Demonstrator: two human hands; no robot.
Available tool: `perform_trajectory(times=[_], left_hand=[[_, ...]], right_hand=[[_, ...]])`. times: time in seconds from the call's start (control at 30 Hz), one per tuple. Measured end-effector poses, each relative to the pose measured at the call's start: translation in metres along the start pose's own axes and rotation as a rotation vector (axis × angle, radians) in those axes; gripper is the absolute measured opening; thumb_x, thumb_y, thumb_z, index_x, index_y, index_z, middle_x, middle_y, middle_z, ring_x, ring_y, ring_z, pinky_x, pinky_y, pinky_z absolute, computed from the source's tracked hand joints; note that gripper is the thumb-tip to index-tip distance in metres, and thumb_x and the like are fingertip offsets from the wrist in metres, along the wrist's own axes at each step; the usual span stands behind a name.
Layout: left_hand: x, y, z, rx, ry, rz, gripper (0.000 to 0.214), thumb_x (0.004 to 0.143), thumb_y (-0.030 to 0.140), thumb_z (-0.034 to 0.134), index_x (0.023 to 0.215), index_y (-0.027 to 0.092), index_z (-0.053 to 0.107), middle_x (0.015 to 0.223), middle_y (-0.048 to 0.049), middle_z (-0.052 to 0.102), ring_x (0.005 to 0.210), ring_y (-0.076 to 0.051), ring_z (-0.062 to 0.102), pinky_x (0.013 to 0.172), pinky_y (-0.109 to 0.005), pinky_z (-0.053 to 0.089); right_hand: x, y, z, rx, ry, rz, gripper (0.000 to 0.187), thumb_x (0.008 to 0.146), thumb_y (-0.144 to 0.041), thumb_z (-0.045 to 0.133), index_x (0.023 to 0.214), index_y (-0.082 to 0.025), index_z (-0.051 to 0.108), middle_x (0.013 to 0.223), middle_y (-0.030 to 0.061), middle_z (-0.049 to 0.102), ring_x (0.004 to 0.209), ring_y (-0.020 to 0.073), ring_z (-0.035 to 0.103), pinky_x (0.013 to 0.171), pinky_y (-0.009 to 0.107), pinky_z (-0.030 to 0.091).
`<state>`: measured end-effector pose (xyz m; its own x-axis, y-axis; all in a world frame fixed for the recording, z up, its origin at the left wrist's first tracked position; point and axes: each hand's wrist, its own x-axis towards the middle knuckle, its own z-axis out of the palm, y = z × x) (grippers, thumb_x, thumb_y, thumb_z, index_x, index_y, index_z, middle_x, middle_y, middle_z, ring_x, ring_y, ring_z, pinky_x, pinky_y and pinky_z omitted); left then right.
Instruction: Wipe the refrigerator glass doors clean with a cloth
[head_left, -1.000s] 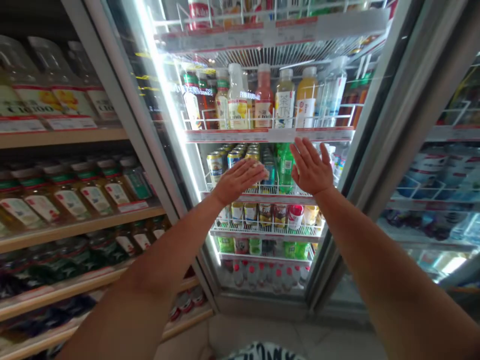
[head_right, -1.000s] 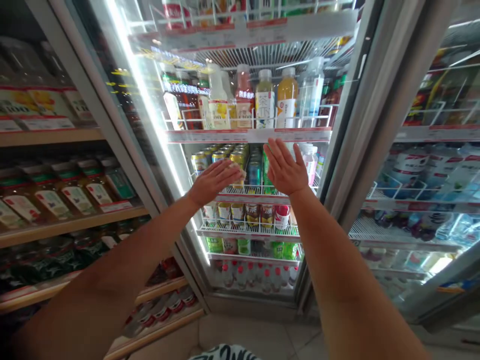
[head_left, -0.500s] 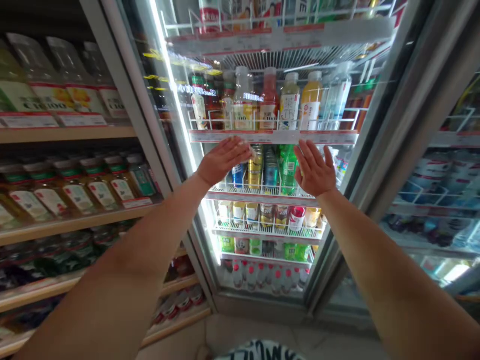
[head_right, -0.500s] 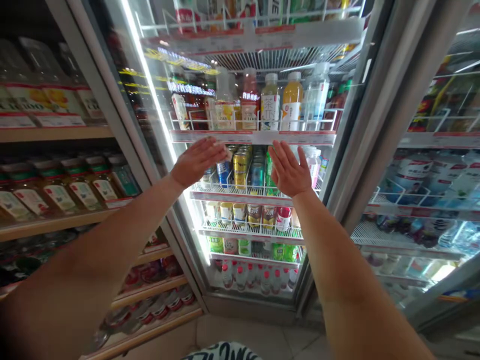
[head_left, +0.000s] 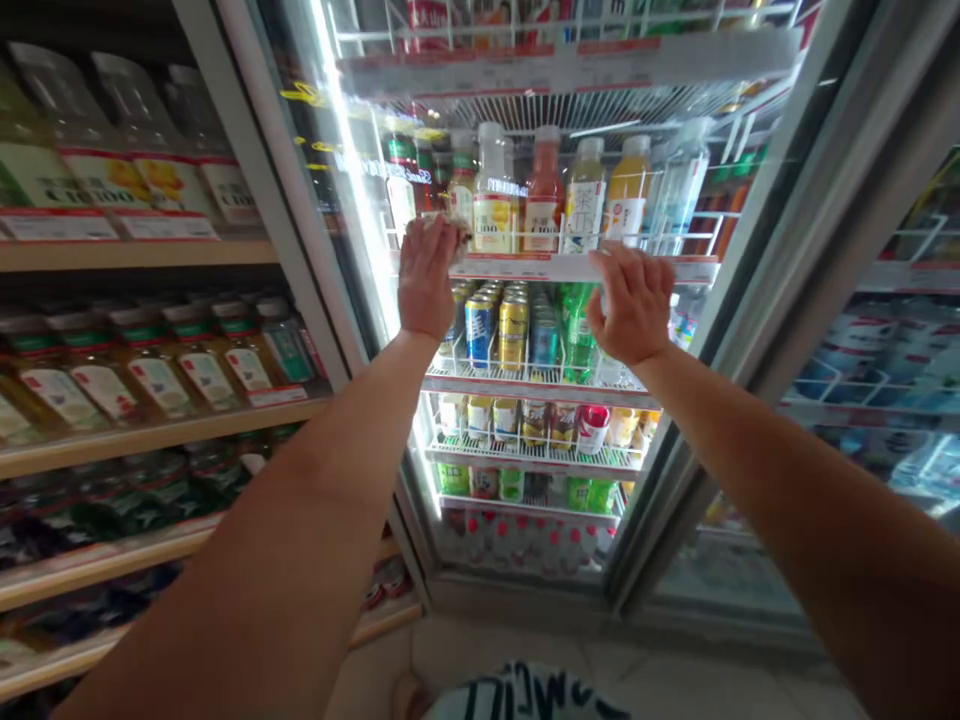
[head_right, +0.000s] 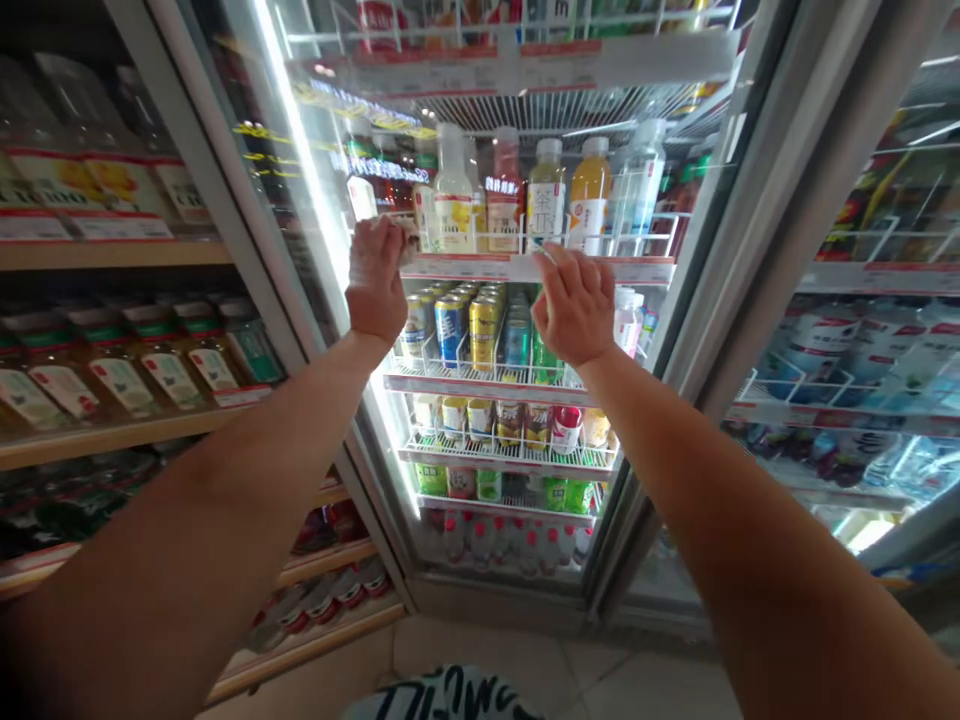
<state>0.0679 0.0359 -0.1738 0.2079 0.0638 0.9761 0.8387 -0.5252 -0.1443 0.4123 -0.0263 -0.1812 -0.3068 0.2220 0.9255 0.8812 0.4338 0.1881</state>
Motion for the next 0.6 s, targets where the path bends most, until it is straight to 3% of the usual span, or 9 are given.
perform_trajectory(times=[0.13,0.23,0.43,0.6], left_hand=[[-0.001,0.005,-0.002,0.031,0.007,0.0,0.05,0.113,0.025,0.025,0.159,0.02,0.044,0.167,-0.0043,0.039,0.163,-0.019,0.011,0.137,-0.054,0.013],[-0.011,0.016,-0.009,0.066,-0.012,0.0,0.051,0.111,0.022,0.028,0.16,0.017,0.04,0.169,-0.0045,0.035,0.163,-0.019,0.008,0.136,-0.055,0.014],[-0.03,0.027,-0.035,0.098,-0.087,0.138,0.056,0.109,0.028,0.042,0.164,0.017,0.036,0.17,-0.0095,0.033,0.163,-0.027,0.011,0.134,-0.057,0.02],[0.014,0.005,-0.039,0.056,-0.129,0.154,0.046,0.115,0.031,0.032,0.159,0.023,0.045,0.166,-0.0025,0.042,0.161,-0.024,0.022,0.135,-0.055,0.023]], right_hand=[[0.044,-0.01,-0.012,0.004,-0.042,0.071,0.067,0.106,-0.044,0.023,0.169,-0.021,0.028,0.175,-0.0014,0.022,0.164,0.0314,0.017,0.134,0.059,0.011],[0.054,-0.014,-0.012,-0.008,-0.102,0.134,0.071,0.105,-0.052,0.014,0.171,-0.023,0.016,0.176,-0.0049,0.01,0.165,0.0281,0.006,0.135,0.058,0.004],[0.047,-0.016,-0.005,-0.016,-0.103,0.149,0.072,0.105,-0.051,0.014,0.171,-0.024,0.011,0.176,-0.0044,0.008,0.165,0.0248,0.0,0.135,0.063,0.004],[0.048,-0.015,0.0,-0.052,-0.064,0.15,0.072,0.105,-0.05,0.017,0.17,-0.019,0.019,0.176,-0.0015,0.009,0.165,0.0269,0.005,0.135,0.057,0.002]])
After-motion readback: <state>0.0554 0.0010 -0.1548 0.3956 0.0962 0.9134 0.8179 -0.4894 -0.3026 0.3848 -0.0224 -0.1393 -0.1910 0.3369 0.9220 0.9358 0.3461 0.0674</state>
